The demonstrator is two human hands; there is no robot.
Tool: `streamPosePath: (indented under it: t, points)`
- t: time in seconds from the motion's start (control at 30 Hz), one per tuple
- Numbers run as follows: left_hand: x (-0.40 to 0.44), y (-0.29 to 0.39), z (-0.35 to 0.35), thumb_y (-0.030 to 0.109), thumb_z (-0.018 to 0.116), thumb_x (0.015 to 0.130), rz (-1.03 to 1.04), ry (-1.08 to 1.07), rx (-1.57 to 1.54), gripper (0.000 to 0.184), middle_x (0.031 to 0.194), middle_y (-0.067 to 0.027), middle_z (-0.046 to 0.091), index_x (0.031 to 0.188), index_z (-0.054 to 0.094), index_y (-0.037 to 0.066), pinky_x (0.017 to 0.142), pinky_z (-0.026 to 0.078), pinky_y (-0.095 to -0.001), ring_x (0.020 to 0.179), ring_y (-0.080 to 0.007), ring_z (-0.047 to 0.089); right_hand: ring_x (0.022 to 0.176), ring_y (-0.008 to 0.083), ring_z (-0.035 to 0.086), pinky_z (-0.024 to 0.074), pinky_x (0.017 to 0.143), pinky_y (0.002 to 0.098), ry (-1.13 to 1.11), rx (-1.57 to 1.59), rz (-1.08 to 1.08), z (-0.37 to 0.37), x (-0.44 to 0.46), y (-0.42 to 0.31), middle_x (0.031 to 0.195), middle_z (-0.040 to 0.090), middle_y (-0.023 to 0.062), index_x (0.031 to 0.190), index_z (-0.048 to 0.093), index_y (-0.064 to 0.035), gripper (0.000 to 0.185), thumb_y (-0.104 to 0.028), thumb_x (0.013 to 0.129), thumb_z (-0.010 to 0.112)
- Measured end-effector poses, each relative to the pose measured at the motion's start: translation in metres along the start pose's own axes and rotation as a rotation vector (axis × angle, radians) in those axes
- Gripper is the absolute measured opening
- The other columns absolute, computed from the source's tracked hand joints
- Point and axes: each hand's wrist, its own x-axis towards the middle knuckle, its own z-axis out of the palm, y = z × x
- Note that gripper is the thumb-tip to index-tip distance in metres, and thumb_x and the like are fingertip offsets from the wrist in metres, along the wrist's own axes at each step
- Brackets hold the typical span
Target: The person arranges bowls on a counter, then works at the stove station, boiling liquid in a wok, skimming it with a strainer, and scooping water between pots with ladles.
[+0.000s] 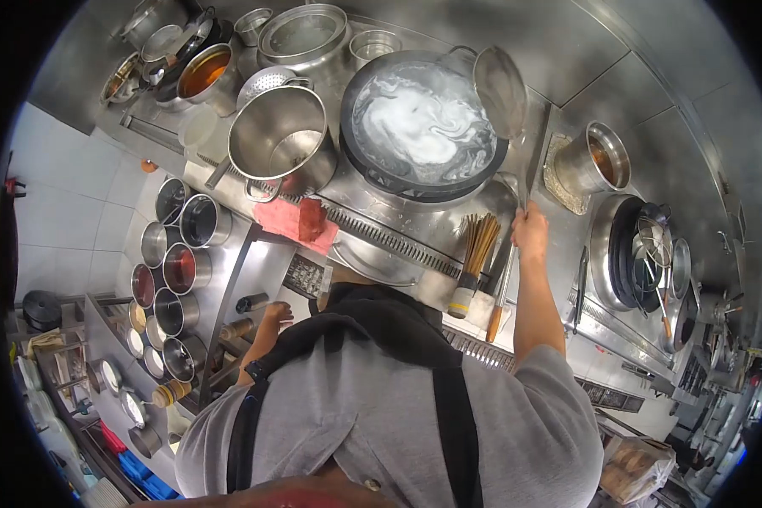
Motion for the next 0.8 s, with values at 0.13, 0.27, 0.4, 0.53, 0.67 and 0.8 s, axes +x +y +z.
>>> streamPosePath:
  t: [0.13,0.27,0.4,0.53,0.67,0.8]
  points:
    - [-0.038,-0.059,-0.026,0.016,0.057,0.087,0.412,-0.088,0.001,0.019,0.087,-0.0091,0.061,0.104,0.057,0.006,0.058,0.055,-0.0423,0.074,-0.0258,0.065,0.037,0.0154,0.051,0.0375,0.031,0.0299,-0.175,0.124,0.056,0.02,-0.019,-0.005,0.059,0.055,0.0082,0.102,0.054,0.004,0.016,-0.009,0.092,0.053]
    - [-0.02,-0.067,-0.034,0.015,0.056,0.087,0.157,-0.059,-0.144,0.02,0.088,-0.0102,0.06,0.106,0.056,0.007,0.058,0.055,-0.0423,0.077,-0.0264,0.066,0.037,0.0142,0.046,0.0355,0.031,0.0289,-0.377,0.475,0.195,0.032,-0.055,-0.029,0.06,0.052,0.0041,0.083,0.049,-0.0041,0.011,-0.01,0.091,0.055]
    - [0.019,-0.066,-0.031,0.014,0.055,0.087,-0.123,0.108,0.038,0.018,0.087,-0.0098,0.06,0.104,0.056,0.006,0.057,0.055,-0.041,0.075,-0.0258,0.065,0.04,0.0125,0.048,0.0351,0.034,0.0276,-0.449,0.687,0.282,0.056,-0.077,-0.043,0.062,0.055,0.004,0.088,0.055,-0.0029,0.006,-0.008,0.089,0.058]
    - [0.018,-0.047,-0.029,0.013,0.054,0.088,-0.067,0.066,0.036,0.012,0.084,-0.0085,0.061,0.098,0.056,0.007,0.054,0.055,-0.0401,0.07,-0.0247,0.066,0.04,0.0121,0.048,0.0351,0.033,0.0264,-0.49,0.784,0.325,0.084,-0.085,-0.054,0.063,0.055,0.0036,0.091,0.055,-0.0025,0.007,-0.009,0.089,0.058]
    - [-0.002,-0.022,-0.034,0.011,0.056,0.085,0.087,-0.076,-0.078,0.003,0.079,-0.0066,0.062,0.087,0.056,0.009,0.052,0.055,-0.0397,0.068,-0.023,0.067,0.04,0.0115,0.048,0.0357,0.034,0.0253,-0.53,0.875,0.277,0.109,-0.076,-0.064,0.062,0.055,0.002,0.092,0.056,-0.0031,0.009,-0.011,0.09,0.059]
    - [-0.016,-0.003,-0.024,0.011,0.057,0.085,0.112,0.004,0.022,0.005,0.083,-0.0072,0.064,0.089,0.059,0.009,0.055,0.055,-0.0405,0.072,-0.0237,0.067,0.039,0.0109,0.045,0.0333,0.034,0.0246,-0.522,0.941,0.282,0.118,-0.062,-0.082,0.062,0.054,0.0026,0.093,0.054,-0.004,0.009,-0.012,0.092,0.057]
